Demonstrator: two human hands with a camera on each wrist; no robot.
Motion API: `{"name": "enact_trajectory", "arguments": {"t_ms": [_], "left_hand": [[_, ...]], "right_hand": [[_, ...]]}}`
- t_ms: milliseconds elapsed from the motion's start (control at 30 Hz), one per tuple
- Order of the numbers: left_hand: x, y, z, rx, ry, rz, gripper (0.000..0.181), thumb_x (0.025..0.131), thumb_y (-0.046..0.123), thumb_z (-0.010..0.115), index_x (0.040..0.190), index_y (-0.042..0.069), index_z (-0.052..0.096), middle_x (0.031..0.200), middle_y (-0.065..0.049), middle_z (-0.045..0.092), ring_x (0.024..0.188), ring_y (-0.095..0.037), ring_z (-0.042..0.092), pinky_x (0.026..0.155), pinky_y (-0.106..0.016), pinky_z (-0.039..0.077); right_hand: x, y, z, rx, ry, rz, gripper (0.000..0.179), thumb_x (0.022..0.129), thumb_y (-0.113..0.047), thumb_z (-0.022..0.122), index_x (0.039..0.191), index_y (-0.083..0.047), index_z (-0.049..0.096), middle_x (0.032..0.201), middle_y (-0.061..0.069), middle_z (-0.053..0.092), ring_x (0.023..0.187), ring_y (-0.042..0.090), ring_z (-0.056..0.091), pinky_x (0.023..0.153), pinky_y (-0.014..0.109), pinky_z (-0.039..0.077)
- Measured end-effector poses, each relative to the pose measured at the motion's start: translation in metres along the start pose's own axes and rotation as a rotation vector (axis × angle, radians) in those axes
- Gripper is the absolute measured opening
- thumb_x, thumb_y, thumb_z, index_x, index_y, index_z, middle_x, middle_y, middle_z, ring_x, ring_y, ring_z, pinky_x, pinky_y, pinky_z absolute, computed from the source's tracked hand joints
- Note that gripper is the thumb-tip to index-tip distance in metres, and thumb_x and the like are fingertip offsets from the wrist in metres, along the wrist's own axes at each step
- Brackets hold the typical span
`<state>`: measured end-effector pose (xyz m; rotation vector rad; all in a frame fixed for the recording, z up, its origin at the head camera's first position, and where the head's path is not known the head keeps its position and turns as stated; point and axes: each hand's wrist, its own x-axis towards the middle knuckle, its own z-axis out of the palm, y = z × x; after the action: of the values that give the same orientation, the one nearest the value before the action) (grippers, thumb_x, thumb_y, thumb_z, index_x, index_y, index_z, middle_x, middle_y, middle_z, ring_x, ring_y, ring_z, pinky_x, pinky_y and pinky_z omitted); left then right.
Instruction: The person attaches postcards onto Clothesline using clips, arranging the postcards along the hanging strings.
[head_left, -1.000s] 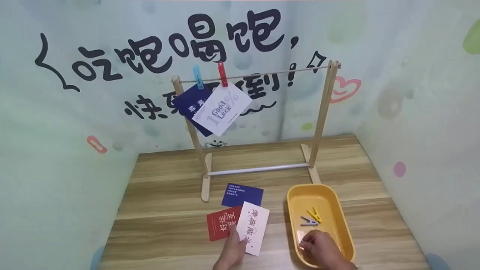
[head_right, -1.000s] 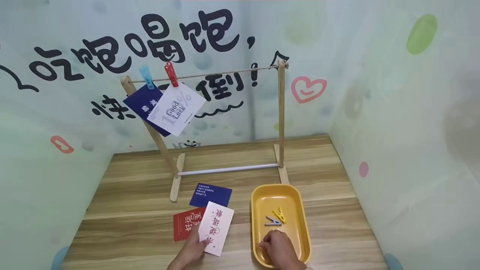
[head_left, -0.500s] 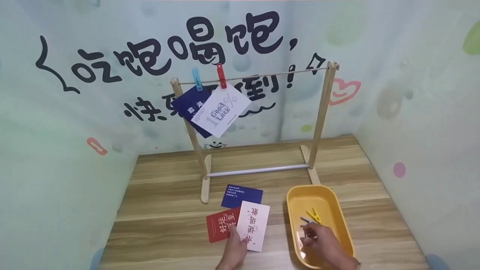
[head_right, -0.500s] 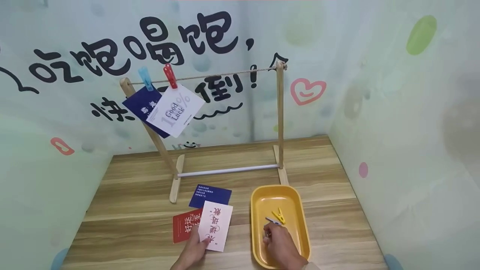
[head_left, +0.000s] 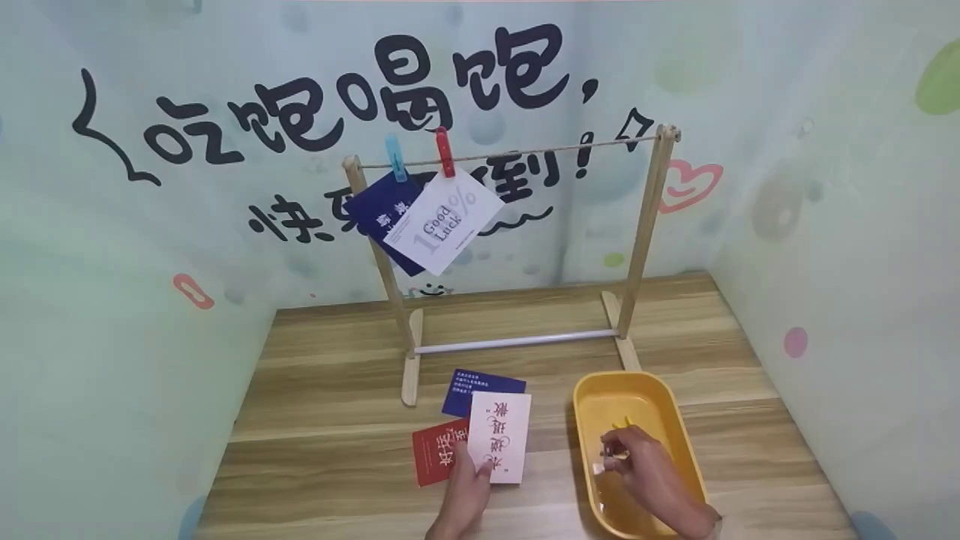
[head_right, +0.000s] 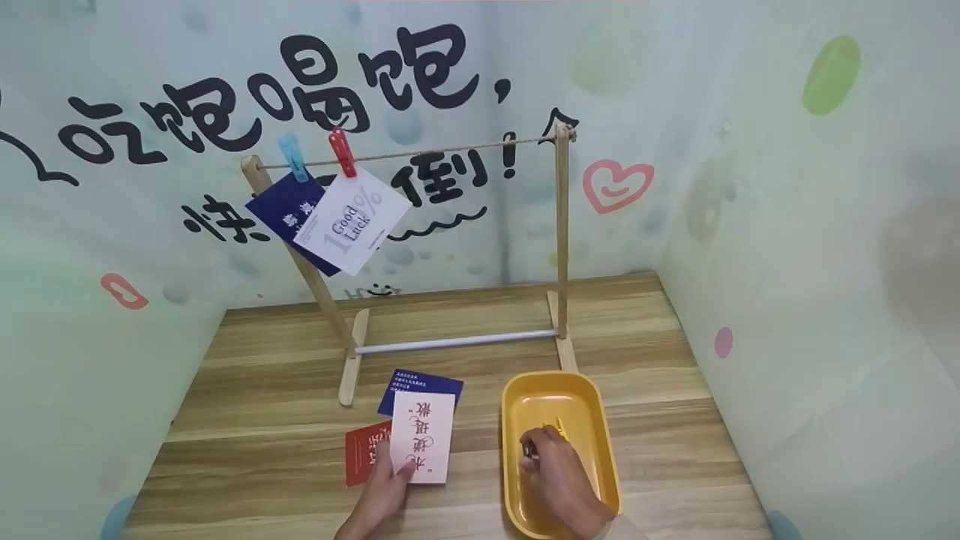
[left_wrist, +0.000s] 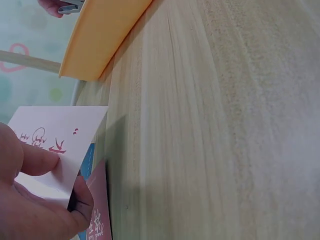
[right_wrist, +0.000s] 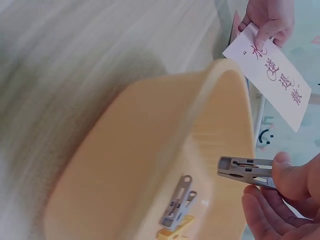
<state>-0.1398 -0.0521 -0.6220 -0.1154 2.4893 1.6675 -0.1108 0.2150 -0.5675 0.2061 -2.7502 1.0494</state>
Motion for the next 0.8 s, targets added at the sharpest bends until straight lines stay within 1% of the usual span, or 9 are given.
{"name": "enact_trajectory", "arguments": {"t_ms": [33,100,167,267,367,533,600,667,800], "left_hand": [[0.000,0.001,0.000,-0.007,0.004,0.003,0.052,0.095,-0.002,0.054,0.141,-0.010,0.031,0.144,-0.034,0.044,0.143,-0.049,0.034,0.120,-0.061,0.023],[0.001,0.002,0.000,-0.013,0.016,0.013,0.058,0.095,-0.002,0.053,0.146,-0.012,0.026,0.149,-0.037,0.037,0.145,-0.050,0.028,0.121,-0.061,0.019],[0.002,0.004,0.000,-0.007,0.030,0.016,0.060,0.096,-0.001,0.053,0.147,-0.012,0.024,0.150,-0.037,0.036,0.146,-0.050,0.028,0.121,-0.061,0.019],[0.004,0.007,-0.002,0.019,0.052,0.034,0.052,0.096,0.000,0.054,0.142,-0.007,0.031,0.140,-0.030,0.049,0.140,-0.047,0.040,0.119,-0.060,0.027],[0.005,0.009,-0.004,0.036,0.060,0.050,0.047,0.095,0.000,0.054,0.138,-0.004,0.035,0.133,-0.025,0.054,0.136,-0.045,0.045,0.117,-0.059,0.031],[0.006,0.013,-0.006,0.018,0.061,0.079,0.044,0.096,0.001,0.054,0.136,-0.003,0.036,0.128,-0.022,0.056,0.134,-0.043,0.047,0.116,-0.059,0.032],[0.007,0.014,-0.006,0.012,0.069,0.081,0.042,0.097,0.002,0.054,0.135,-0.002,0.037,0.126,-0.021,0.057,0.131,-0.043,0.049,0.115,-0.059,0.034],[0.008,0.016,-0.006,0.007,0.078,0.085,0.042,0.097,0.002,0.054,0.134,-0.002,0.037,0.126,-0.021,0.057,0.131,-0.042,0.050,0.114,-0.059,0.034],[0.010,0.019,-0.005,-0.034,0.068,0.101,0.053,0.097,0.001,0.052,0.144,-0.003,0.029,0.136,-0.023,0.053,0.138,-0.042,0.044,0.118,-0.059,0.029]], "right_hand": [[0.001,-0.001,-0.001,-0.010,0.006,-0.013,0.028,0.073,0.007,0.080,0.092,-0.008,0.067,0.084,0.000,0.066,0.079,0.017,0.070,0.075,0.030,0.059],[0.004,-0.003,-0.003,-0.012,0.027,-0.046,0.029,0.073,0.009,0.080,0.091,-0.009,0.066,0.083,-0.001,0.065,0.077,0.016,0.069,0.072,0.030,0.059],[0.005,-0.005,-0.005,-0.005,0.052,-0.078,0.031,0.071,0.012,0.080,0.089,-0.010,0.066,0.081,-0.002,0.064,0.075,0.014,0.068,0.069,0.028,0.059],[0.008,-0.009,-0.007,0.018,0.104,-0.124,0.032,0.068,0.014,0.080,0.087,-0.009,0.066,0.080,-0.003,0.063,0.072,0.011,0.066,0.061,0.023,0.056],[0.009,-0.012,-0.009,0.040,0.131,-0.149,0.031,0.069,0.012,0.081,0.087,-0.009,0.066,0.080,-0.004,0.064,0.073,0.011,0.067,0.061,0.021,0.056],[0.013,-0.019,-0.016,0.053,0.126,-0.124,0.029,0.071,0.010,0.081,0.088,-0.010,0.067,0.082,-0.003,0.065,0.075,0.014,0.070,0.062,0.022,0.057],[0.014,-0.022,-0.019,0.046,0.127,-0.121,0.029,0.072,0.011,0.081,0.088,-0.009,0.067,0.083,-0.002,0.065,0.075,0.015,0.070,0.061,0.022,0.057],[0.015,-0.023,-0.021,0.046,0.136,-0.136,0.028,0.071,0.012,0.080,0.088,-0.007,0.067,0.082,-0.001,0.066,0.075,0.017,0.070,0.060,0.021,0.056],[0.018,-0.026,-0.023,0.035,0.185,-0.205,0.030,0.068,0.015,0.081,0.086,-0.005,0.067,0.081,-0.001,0.066,0.073,0.015,0.069,0.058,0.018,0.055]]}}
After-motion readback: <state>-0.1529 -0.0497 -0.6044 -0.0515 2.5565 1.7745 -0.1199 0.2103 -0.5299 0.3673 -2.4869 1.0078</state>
